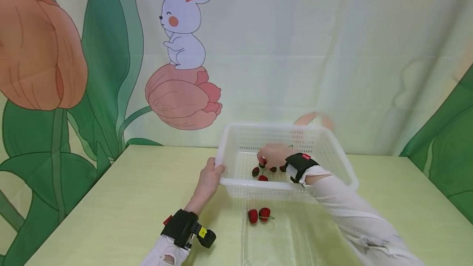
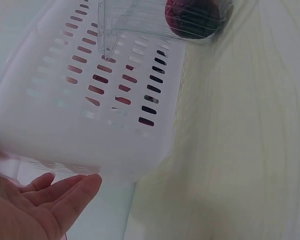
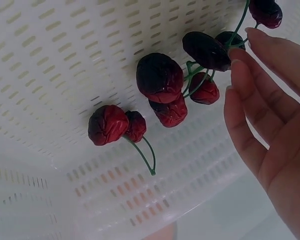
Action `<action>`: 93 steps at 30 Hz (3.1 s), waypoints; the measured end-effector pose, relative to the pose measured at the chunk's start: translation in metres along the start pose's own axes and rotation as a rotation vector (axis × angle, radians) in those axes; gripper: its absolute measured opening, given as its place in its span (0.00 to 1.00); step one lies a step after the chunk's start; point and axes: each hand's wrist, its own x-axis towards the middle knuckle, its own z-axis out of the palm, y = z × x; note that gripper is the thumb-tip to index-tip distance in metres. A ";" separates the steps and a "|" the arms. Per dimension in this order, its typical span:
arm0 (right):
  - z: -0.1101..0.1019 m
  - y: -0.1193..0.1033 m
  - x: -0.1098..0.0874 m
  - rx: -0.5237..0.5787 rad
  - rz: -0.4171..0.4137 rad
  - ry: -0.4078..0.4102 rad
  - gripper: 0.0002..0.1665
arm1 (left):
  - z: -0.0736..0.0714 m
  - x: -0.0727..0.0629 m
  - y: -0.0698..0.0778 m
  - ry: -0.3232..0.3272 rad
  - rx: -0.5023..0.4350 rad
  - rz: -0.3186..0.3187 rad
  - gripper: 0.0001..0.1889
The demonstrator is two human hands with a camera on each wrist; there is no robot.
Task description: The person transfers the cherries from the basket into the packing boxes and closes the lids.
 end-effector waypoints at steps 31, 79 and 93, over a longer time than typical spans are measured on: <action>0.010 0.002 0.006 0.182 0.017 -0.082 0.10 | 0.000 -0.001 0.001 0.004 -0.017 0.011 0.19; -0.013 0.008 -0.020 0.287 0.023 0.019 0.06 | 0.001 -0.001 0.000 0.012 -0.007 0.005 0.21; -0.021 0.020 -0.019 0.193 -0.021 0.126 0.05 | 0.001 0.000 0.000 0.014 0.000 0.004 0.21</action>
